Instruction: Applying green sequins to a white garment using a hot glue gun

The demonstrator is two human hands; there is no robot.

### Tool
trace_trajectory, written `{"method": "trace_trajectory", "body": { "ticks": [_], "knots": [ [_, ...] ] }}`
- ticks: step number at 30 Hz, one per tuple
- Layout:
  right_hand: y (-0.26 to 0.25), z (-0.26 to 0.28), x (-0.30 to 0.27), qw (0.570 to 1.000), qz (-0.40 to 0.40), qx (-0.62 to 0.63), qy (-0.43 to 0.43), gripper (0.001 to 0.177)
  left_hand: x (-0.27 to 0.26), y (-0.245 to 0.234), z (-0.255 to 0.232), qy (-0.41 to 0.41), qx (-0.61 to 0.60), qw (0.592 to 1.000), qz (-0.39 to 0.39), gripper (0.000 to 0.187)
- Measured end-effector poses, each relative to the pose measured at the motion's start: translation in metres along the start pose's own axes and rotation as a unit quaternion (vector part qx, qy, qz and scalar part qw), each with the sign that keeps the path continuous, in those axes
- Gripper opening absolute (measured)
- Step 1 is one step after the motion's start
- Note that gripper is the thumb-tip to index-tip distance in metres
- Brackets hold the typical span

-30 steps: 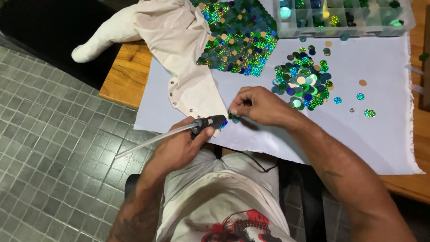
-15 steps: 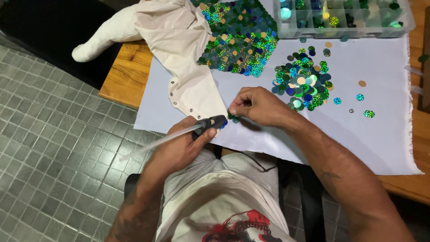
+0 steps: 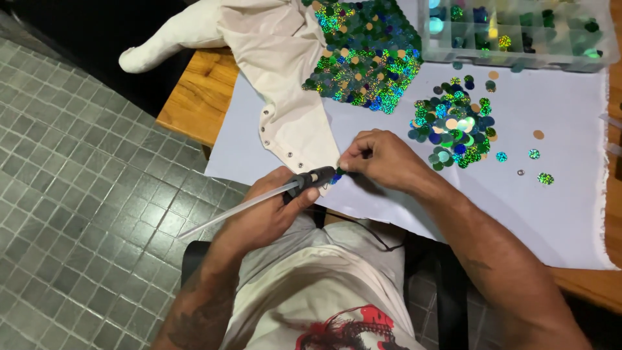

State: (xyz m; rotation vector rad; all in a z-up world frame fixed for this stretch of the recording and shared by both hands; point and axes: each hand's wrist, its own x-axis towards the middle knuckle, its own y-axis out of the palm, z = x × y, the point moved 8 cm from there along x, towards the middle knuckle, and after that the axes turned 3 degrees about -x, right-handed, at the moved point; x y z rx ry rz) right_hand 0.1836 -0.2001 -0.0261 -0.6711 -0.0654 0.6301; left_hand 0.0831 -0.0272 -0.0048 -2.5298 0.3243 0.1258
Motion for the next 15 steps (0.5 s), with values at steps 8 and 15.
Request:
{"method": "trace_trajectory", "body": {
  "ticks": [8, 15],
  "knots": [
    [-0.003, 0.0, -0.001, 1.0, 0.001, 0.026, 0.003, 0.011, 0.004, -0.002, -0.002, 0.011, 0.01, 1.0, -0.003, 0.052],
    [0.002, -0.002, 0.001, 0.999, -0.018, -0.022, 0.021, 0.012, 0.001, -0.002, 0.005, -0.024, -0.001, 1.0, -0.012, 0.053]
  ]
}}
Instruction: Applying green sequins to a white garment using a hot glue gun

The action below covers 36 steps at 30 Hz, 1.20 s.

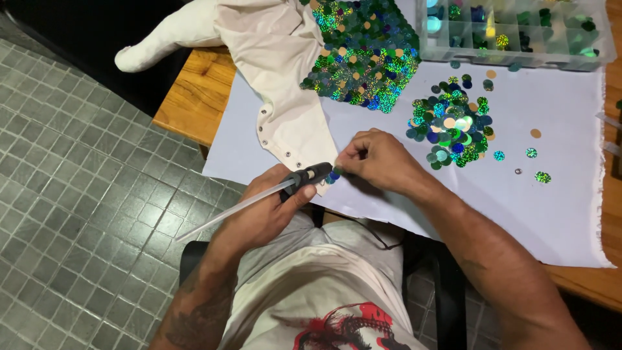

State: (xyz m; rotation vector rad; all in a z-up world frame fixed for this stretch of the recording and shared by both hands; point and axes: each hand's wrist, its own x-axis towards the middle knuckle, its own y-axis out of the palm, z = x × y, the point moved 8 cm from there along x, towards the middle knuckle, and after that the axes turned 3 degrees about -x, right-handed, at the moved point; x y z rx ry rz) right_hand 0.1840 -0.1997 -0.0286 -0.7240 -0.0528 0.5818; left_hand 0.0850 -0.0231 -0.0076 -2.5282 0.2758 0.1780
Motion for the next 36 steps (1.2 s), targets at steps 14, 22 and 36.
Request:
{"method": "trace_trajectory", "body": {
  "ticks": [14, 22, 36],
  "knots": [
    [0.007, -0.01, 0.004, 0.997, -0.055, -0.052, -0.022, 0.011, -0.003, -0.001, 0.004, 0.054, 0.008, 0.998, -0.011, 0.047],
    [0.005, -0.005, 0.003, 0.996, -0.05, -0.065, -0.019, 0.011, -0.002, -0.005, 0.014, 0.053, -0.01, 0.998, -0.029, 0.045],
    [-0.008, -0.063, 0.009, 0.991, -0.052, 0.107, 0.063, 0.026, -0.011, -0.051, 0.022, -0.033, -0.037, 0.99, -0.134, 0.04]
  ]
}}
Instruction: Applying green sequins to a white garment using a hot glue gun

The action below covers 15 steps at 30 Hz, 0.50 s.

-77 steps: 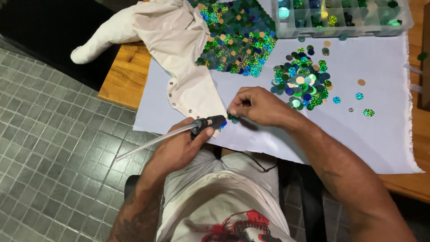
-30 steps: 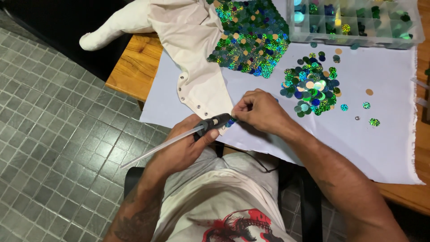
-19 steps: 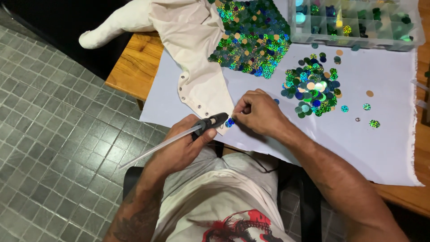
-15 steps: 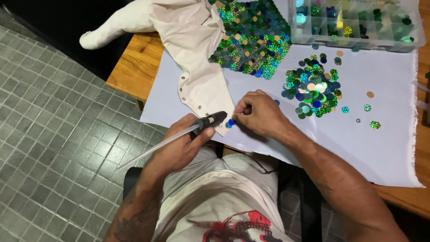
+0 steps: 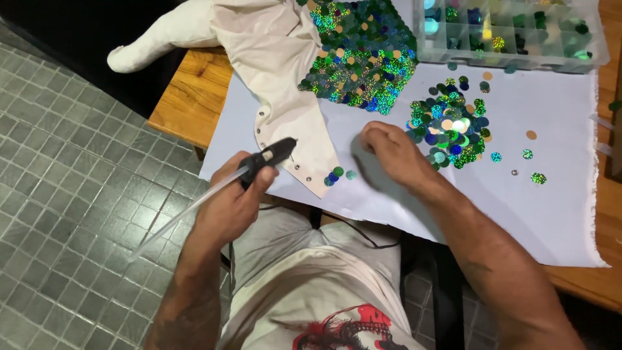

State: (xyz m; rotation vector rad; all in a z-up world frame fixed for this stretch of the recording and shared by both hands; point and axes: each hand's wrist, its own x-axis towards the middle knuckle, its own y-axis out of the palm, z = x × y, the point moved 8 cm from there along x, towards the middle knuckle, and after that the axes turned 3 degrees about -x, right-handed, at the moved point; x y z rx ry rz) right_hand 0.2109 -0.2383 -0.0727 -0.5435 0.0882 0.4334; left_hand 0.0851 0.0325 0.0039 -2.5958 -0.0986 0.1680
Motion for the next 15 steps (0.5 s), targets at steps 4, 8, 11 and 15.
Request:
{"method": "trace_trajectory", "body": {
  "ticks": [4, 8, 11, 15],
  "knots": [
    [-0.006, 0.029, -0.018, 0.998, -0.026, -0.05, -0.032, 0.031, -0.015, 0.015, -0.013, -0.009, -0.133, 0.987, 0.088, 0.03],
    [0.001, 0.072, -0.049, 0.935, -0.054, -0.235, -0.261, 0.01, -0.01, 0.015, -0.01, 0.024, -0.133, 0.987, 0.089, 0.029],
    [0.015, 0.072, -0.071, 0.9, -0.079, -0.278, -0.326, 0.02, -0.007, 0.016, -0.002, 0.046, -0.135, 0.986, 0.084, 0.029],
    [0.03, 0.069, -0.095, 0.875, -0.095, -0.319, -0.352, 0.022, -0.005, 0.022, 0.007, 0.078, -0.136, 0.983, 0.09, 0.029]
  ]
}}
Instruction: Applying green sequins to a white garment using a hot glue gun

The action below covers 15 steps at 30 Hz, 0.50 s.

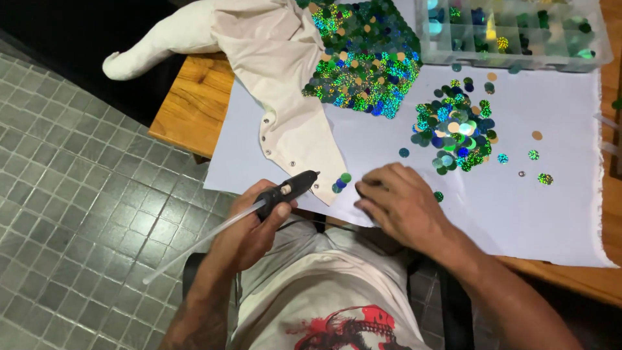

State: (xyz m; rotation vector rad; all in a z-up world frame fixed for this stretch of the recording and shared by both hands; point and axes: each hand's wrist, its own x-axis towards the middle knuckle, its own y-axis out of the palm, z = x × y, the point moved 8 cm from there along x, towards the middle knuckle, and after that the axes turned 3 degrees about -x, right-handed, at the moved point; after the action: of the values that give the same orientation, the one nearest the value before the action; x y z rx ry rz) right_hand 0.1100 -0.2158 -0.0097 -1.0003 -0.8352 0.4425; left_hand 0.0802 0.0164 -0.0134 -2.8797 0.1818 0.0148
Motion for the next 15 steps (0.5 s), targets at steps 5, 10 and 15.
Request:
{"method": "trace_trajectory", "body": {
  "ticks": [5, 10, 15],
  "knots": [
    [-0.009, 0.029, -0.014, 0.999, -0.009, -0.027, -0.028, 0.023, 0.0, 0.004, -0.002, 0.042, 0.03, 0.999, 0.013, 0.031],
    [-0.01, 0.036, -0.026, 0.995, -0.064, -0.025, -0.077, 0.013, -0.001, 0.01, 0.005, 0.069, 0.084, 0.994, 0.033, 0.03],
    [-0.02, 0.049, -0.021, 0.978, -0.102, -0.068, -0.17, 0.012, 0.004, 0.013, 0.003, 0.044, 0.091, 0.994, 0.049, 0.038]
  ]
}}
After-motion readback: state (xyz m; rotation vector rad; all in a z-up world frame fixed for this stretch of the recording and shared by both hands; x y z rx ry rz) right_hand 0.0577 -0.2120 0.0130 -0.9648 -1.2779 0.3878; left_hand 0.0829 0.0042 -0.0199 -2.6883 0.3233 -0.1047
